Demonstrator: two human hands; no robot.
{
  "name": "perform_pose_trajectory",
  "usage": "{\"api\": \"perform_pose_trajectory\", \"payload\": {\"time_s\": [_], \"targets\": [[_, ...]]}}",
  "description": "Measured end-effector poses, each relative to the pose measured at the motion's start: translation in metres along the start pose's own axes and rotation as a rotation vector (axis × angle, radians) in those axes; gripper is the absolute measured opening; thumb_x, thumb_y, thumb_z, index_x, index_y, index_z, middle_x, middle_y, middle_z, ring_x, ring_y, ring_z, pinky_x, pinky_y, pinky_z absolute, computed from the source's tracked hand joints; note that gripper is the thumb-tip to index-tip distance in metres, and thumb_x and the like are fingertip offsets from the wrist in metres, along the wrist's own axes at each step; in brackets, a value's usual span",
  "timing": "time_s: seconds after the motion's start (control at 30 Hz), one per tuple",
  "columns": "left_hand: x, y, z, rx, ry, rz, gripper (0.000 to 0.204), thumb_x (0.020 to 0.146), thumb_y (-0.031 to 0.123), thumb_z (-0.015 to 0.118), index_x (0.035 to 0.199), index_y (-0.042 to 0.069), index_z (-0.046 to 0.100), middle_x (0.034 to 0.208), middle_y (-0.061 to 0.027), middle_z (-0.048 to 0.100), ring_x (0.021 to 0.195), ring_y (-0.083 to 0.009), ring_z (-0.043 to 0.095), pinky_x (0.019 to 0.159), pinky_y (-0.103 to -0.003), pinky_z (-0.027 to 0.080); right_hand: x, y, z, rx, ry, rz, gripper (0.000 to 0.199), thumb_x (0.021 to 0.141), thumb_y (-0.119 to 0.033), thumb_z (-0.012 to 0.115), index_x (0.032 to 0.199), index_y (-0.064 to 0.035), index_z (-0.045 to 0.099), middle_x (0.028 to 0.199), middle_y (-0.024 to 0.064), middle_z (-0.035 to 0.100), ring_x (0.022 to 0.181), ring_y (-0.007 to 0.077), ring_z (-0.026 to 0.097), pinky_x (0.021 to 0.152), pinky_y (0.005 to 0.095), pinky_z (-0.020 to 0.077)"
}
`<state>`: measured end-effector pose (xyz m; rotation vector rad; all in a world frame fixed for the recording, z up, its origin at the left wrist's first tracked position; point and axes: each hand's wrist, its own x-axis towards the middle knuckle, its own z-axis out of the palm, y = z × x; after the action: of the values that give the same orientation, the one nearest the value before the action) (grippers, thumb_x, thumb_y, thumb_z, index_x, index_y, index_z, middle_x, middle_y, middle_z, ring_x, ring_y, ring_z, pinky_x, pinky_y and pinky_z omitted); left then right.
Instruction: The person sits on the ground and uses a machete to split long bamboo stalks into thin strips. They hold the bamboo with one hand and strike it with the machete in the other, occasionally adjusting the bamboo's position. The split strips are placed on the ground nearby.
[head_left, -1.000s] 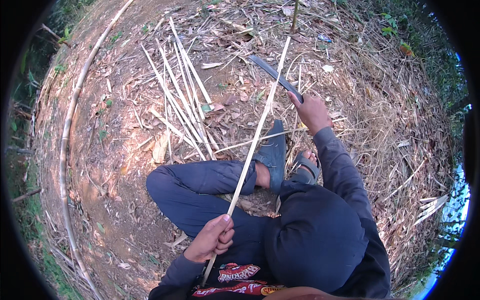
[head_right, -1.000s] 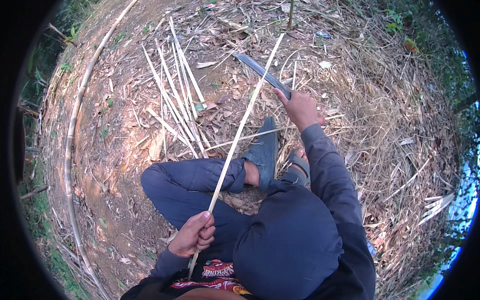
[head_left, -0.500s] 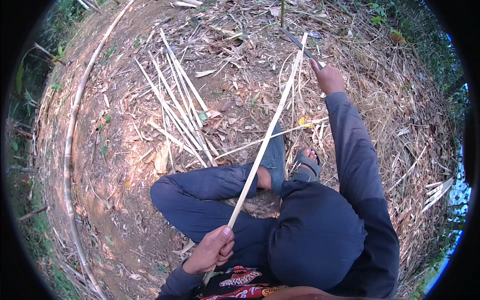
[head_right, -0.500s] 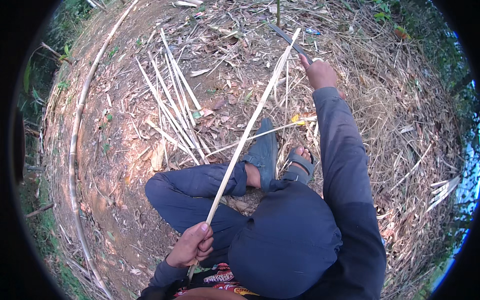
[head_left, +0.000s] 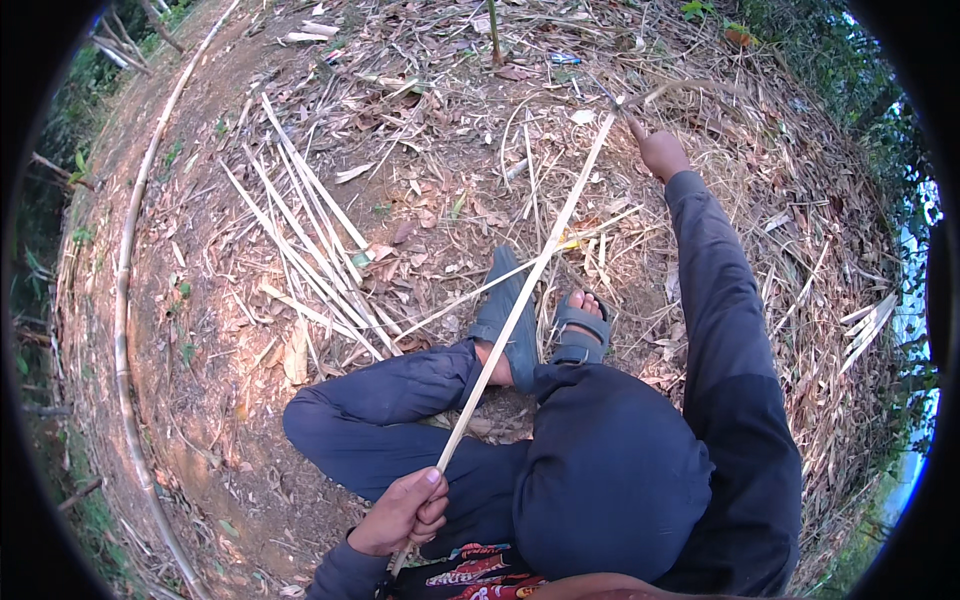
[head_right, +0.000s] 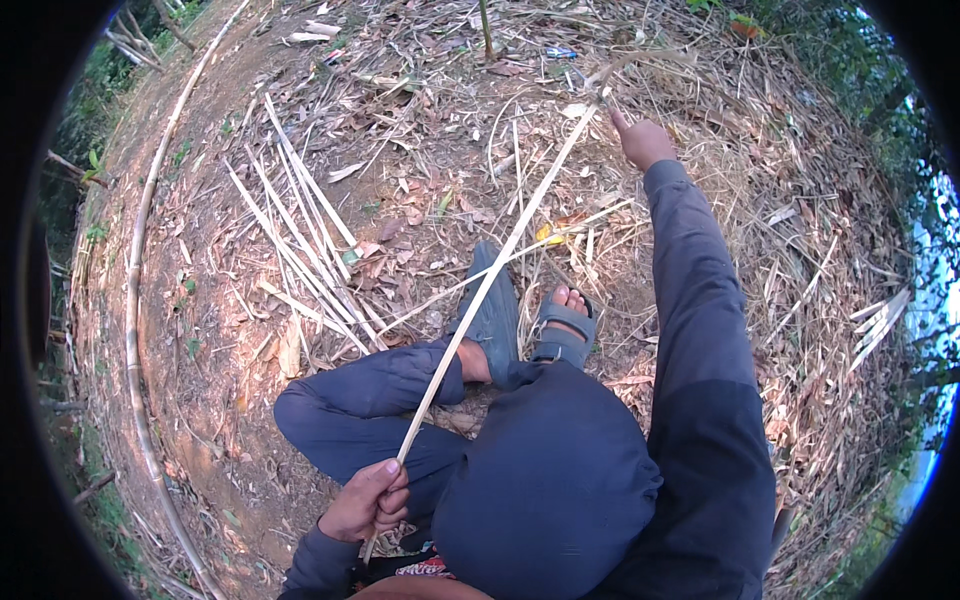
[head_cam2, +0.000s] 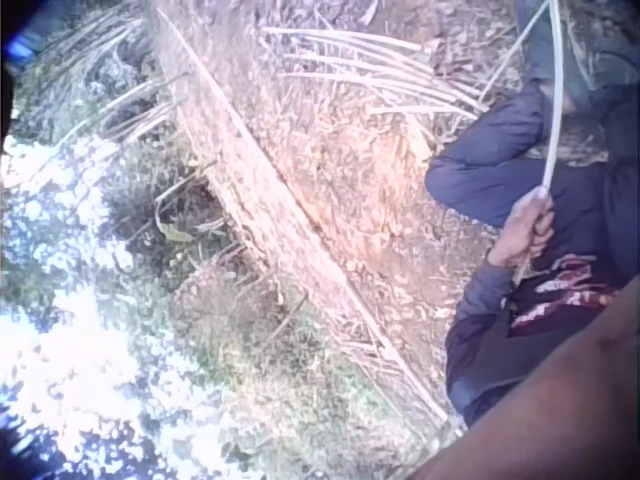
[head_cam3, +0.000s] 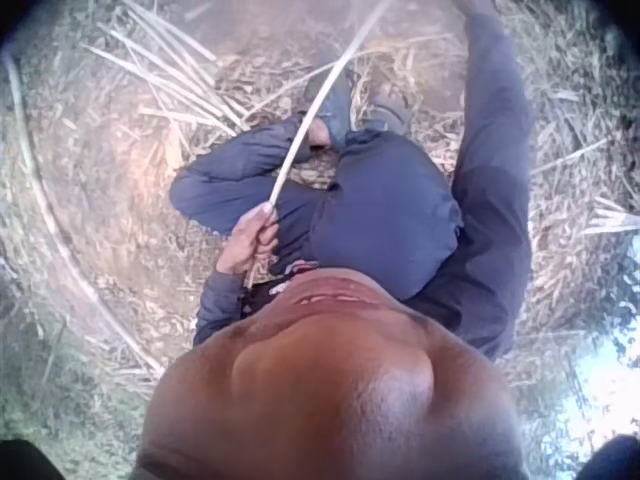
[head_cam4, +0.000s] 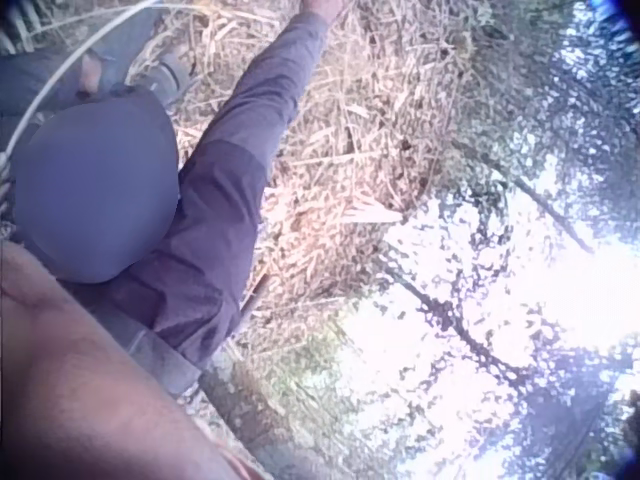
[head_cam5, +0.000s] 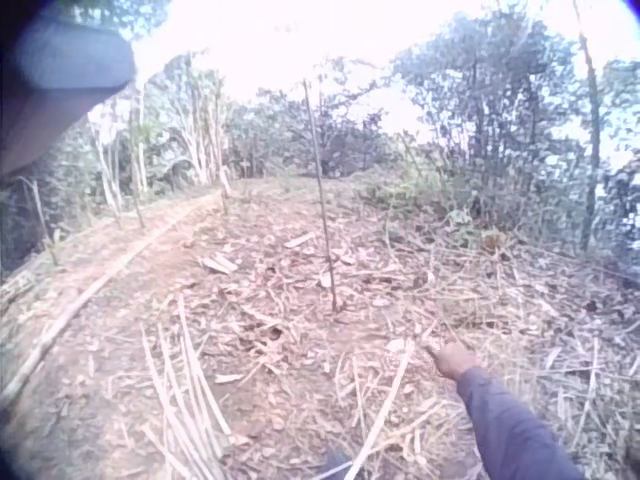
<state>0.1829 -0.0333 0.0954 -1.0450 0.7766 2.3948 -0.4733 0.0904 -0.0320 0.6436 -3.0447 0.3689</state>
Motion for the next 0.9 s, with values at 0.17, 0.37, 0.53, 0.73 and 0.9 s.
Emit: {"api": "perform_pose_trajectory", "payload": {"time_s": [0.17,0.37,0.53,0.73,0.9], "targets": [[-0.006,-0.006,0.003,-0.019,-0.016,-0.095,0.034,0.107,0.036,0.039,0.083,0.012,0.039,0.061,0.0039,0.028,0.047,-0.0061,0.019,0.042,-0.023,0.016,-0.022,-0.004,-0.009,0.048,0.050,0.180,0.091,0.091,-0.077,0.027,0.091,0.0020,0.072,0.092,0.0226,0.070,0.089,0.0393,0.068,0.082,0.0487,0.0511],[-0.035,-0.005,-0.005,-0.039,0.026,-0.073,0.034,0.106,0.036,0.040,0.082,0.012,0.039,0.059,0.0040,0.027,0.047,-0.0064,0.019,0.041,-0.024,0.017,-0.031,0.023,-0.078,-0.263,0.077,-0.039,0.094,0.090,-0.079,0.025,0.087,0.0027,0.071,0.086,0.0247,0.069,0.081,0.0387,0.069,0.076,0.0510,0.0532],[-0.018,0.019,0.006,0.048,-0.070,-0.021,0.036,0.108,0.038,0.035,0.082,0.012,0.037,0.059,0.0046,0.024,0.047,-0.0057,0.018,0.041,-0.024,0.016,-0.011,0.031,-0.100,-0.203,0.183,0.058,0.095,0.092,-0.078,0.022,0.095,0.0041,0.070,0.089,0.0276,0.068,0.088,0.0418,0.068,0.080,0.0521,0.0523],[-0.050,0.014,-0.056,-0.284,0.249,0.459,0.039,0.106,0.043,0.032,0.076,0.018,0.035,0.053,0.0064,0.018,0.040,-0.0055,0.015,0.035,-0.024,0.012,0.023,0.137,-0.110,0.290,0.630,0.597,0.087,0.096,-0.068,0.027,0.097,0.0077,0.070,0.094,0.0268,0.070,0.095,0.0381,0.069,0.083,0.0473,0.0512],[0.006,0.057,-0.065,-0.403,0.211,0.847,0.034,0.107,0.039,0.032,0.082,0.018,0.038,0.057,0.0057,0.025,0.042,-0.0040,0.018,0.035,-0.021,0.015,-0.040,0.064,-0.075,0.570,0.201,0.371,0.078,0.095,-0.066,0.043,0.068,0.0042,0.065,0.056,0.0106,0.059,0.048,0.0240,0.060,0.049,0.0381,0.0474]]}}
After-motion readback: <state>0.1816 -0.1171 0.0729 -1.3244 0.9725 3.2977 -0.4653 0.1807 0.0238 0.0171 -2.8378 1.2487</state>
